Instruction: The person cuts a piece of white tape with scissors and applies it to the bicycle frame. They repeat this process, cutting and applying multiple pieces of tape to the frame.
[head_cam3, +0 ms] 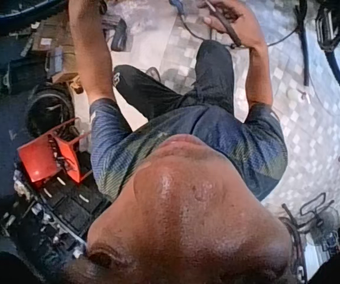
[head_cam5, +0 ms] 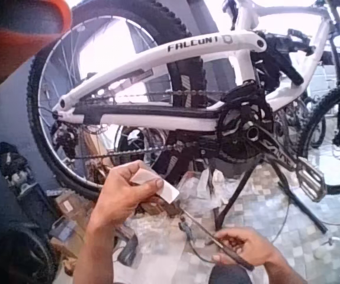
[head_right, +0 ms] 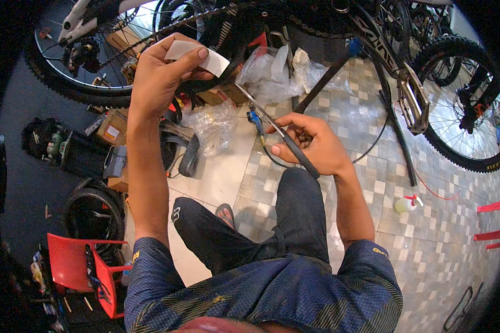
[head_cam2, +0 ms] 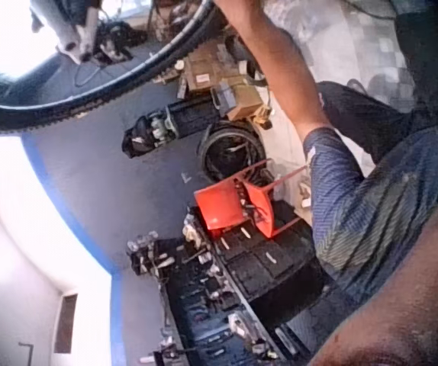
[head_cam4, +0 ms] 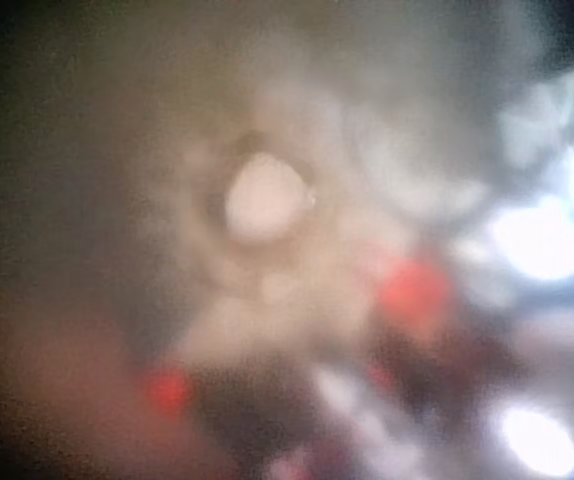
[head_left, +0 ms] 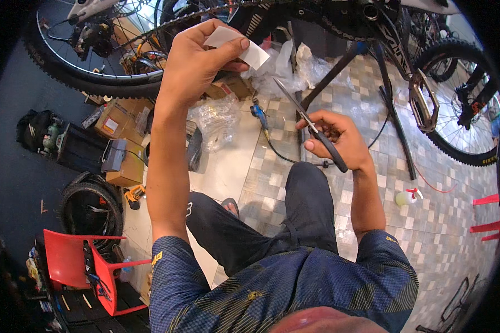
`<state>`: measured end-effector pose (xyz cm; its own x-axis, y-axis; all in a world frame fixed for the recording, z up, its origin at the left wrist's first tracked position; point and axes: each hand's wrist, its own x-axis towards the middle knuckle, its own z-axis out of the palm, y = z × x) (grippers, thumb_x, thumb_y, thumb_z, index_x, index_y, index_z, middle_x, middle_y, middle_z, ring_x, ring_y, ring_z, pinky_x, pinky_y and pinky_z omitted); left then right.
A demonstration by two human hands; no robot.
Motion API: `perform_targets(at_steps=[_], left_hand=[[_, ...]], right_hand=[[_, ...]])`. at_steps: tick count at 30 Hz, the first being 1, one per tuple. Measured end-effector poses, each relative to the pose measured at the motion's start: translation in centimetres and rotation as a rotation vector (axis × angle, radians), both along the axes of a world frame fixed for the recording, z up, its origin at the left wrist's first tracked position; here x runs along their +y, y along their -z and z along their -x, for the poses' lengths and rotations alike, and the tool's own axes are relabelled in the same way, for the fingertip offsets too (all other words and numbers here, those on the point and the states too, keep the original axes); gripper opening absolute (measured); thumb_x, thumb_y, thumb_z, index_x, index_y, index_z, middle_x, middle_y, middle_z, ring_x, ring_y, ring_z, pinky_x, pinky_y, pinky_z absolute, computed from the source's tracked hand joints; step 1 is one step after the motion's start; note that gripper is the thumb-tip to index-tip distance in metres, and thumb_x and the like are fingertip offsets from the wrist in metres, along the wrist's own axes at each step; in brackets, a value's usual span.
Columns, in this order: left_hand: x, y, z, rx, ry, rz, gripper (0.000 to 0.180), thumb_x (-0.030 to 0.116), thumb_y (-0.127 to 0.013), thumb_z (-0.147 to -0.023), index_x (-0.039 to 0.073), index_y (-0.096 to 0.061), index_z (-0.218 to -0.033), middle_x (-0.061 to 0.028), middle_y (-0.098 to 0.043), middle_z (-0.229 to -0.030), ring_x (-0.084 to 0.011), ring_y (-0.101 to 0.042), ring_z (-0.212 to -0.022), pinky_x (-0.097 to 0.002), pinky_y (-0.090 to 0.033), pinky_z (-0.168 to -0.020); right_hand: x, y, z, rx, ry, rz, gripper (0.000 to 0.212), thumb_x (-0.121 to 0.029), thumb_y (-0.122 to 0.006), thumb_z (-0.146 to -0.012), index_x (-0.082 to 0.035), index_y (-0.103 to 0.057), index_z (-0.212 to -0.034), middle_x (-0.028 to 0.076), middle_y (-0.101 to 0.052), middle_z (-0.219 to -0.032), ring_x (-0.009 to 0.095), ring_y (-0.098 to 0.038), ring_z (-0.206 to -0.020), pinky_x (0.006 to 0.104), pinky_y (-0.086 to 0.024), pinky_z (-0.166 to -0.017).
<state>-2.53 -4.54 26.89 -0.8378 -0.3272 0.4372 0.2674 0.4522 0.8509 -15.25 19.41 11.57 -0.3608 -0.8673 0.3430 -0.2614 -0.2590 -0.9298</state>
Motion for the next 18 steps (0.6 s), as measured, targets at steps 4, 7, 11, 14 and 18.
perform_targets(at_steps=[4, 7, 11, 14, 18], left_hand=[[1.2, -0.2, -0.6, -0.131, -0.044, 0.062, 0.019, 0.014, -0.074, -0.092, -0.002, -0.066, -0.097, -0.0126, -0.073, -0.092, -0.0146, -0.073, -0.076, -0.0236, -0.058, -0.060], [1.1, 0.4, -0.5, -0.118, -0.035, 0.101, 0.020, 0.020, -0.073, -0.093, 0.003, -0.064, -0.099, -0.0112, -0.075, -0.090, -0.0141, -0.075, -0.072, -0.0200, -0.047, -0.042], [1.1, 0.4, -0.7, -0.119, -0.060, 0.097, 0.021, 0.021, -0.073, -0.093, 0.003, -0.064, -0.099, -0.0117, -0.075, -0.091, -0.0137, -0.075, -0.072, -0.0197, -0.046, -0.041], [1.8, 0.0, -0.9, -0.147, -0.108, 0.123, 0.022, 0.021, -0.074, -0.092, 0.002, -0.064, -0.099, -0.0123, -0.074, -0.092, -0.0140, -0.075, -0.071, -0.0202, -0.052, -0.049], [1.2, 0.5, -0.8, -0.143, -0.089, 0.092, 0.024, 0.020, -0.074, -0.091, -0.001, -0.065, -0.099, -0.0126, -0.074, -0.093, -0.0143, -0.074, -0.071, -0.0211, -0.057, -0.060]], right_hand=[[0.4, -1.5, 0.2, 0.068, 0.036, -0.057, 0.035, -0.023, -0.083, -0.083, -0.006, -0.072, -0.111, -0.010, -0.045, -0.065, 0.001, -0.038, -0.061, 0.0213, -0.028, -0.056], [-0.2, -2.0, -0.1, 0.081, 0.061, -0.088, 0.035, -0.024, -0.083, -0.083, -0.007, -0.073, -0.112, -0.010, -0.044, -0.064, 0.002, -0.038, -0.060, 0.0216, -0.028, -0.056], [-0.5, -2.2, -0.1, 0.055, 0.033, -0.140, 0.037, -0.018, -0.083, -0.083, -0.003, -0.071, -0.115, -0.010, -0.050, -0.069, 0.001, -0.041, -0.062, 0.0194, -0.030, -0.058], [-0.7, -1.6, -0.3, 0.040, 0.036, -0.086, 0.035, -0.022, -0.082, -0.084, -0.006, -0.072, -0.113, -0.011, -0.044, -0.064, 0.001, -0.037, -0.059, 0.0216, -0.026, -0.055], [-0.9, -1.7, -0.6, 0.029, 0.031, -0.071, 0.034, -0.020, -0.082, -0.084, -0.005, -0.072, -0.113, -0.012, -0.044, -0.064, 0.001, -0.037, -0.060, 0.0211, -0.025, -0.055]])
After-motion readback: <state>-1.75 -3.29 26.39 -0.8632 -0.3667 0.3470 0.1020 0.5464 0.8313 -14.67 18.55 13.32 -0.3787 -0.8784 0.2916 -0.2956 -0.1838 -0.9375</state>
